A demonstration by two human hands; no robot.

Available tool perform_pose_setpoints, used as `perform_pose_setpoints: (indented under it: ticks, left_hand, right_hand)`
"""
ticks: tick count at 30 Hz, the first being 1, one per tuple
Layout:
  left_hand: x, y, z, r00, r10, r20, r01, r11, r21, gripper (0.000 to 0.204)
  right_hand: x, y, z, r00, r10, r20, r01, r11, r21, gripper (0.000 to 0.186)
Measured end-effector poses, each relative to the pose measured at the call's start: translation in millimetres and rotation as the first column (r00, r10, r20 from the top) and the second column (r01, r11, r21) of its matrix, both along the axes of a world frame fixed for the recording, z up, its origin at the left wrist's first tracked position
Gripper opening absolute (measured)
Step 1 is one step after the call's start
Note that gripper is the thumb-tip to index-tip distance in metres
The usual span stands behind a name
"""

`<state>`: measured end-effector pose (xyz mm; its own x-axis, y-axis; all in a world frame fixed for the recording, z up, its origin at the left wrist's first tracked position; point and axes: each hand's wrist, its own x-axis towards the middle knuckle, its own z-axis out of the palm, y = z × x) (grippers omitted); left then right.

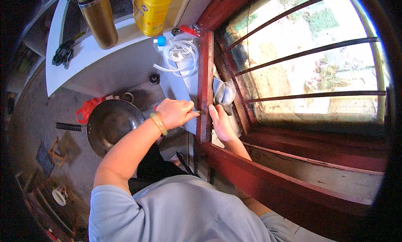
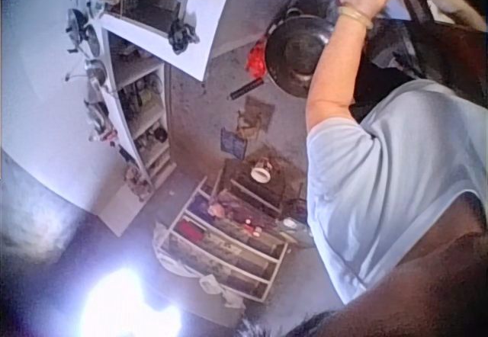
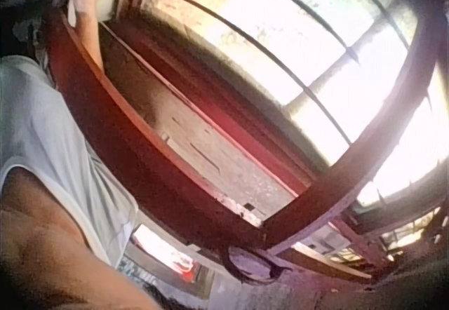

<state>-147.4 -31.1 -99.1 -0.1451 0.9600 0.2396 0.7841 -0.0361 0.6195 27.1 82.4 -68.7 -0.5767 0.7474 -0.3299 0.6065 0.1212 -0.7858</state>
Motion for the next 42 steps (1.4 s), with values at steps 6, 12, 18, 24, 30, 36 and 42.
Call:
perform_pose_setpoints:
  ticks: [6,12,18,24,30,36,42]
  left_hand:
    - [-12,9,-3,1.000,0.018,-0.005,-0.018,1.000,0.017,0.033]
    - [-12,14,-2,1.000,0.021,-0.017,-0.022,0.999,-0.037,0.033]
    - [-25,22,-3,0.994,0.108,-0.033,-0.108,0.994,0.005,0.034]
    - [-20,2,3,0.980,0.195,-0.027,-0.189,0.973,0.134,0.029]
    - [-6,-24,15,0.965,0.257,-0.045,-0.236,0.932,0.274,0.045]
    - [7,-41,24,0.962,0.264,-0.073,-0.232,0.927,0.294,0.048]
    - [9,-47,27,0.945,0.286,-0.158,-0.210,0.902,0.377,0.039]
  right_hand:
    - [-3,-3,6,0.998,-0.012,0.054,0.011,1.000,0.029,0.040]
    - [-1,-2,10,0.999,-0.004,0.039,0.003,1.000,0.021,0.043]
    - [0,0,1,0.997,0.021,0.076,-0.024,0.999,0.038,0.044]
    - [-2,-3,0,1.000,0.000,-0.003,0.000,0.999,0.041,0.046]
    - [-1,-2,3,0.999,-0.044,0.020,0.045,0.997,-0.062,0.046]
    - [0,-3,28,0.957,0.155,0.246,-0.259,0.841,0.475,0.033]
    - [-5,1,66,0.964,0.140,-0.228,-0.180,0.970,-0.165,0.024]
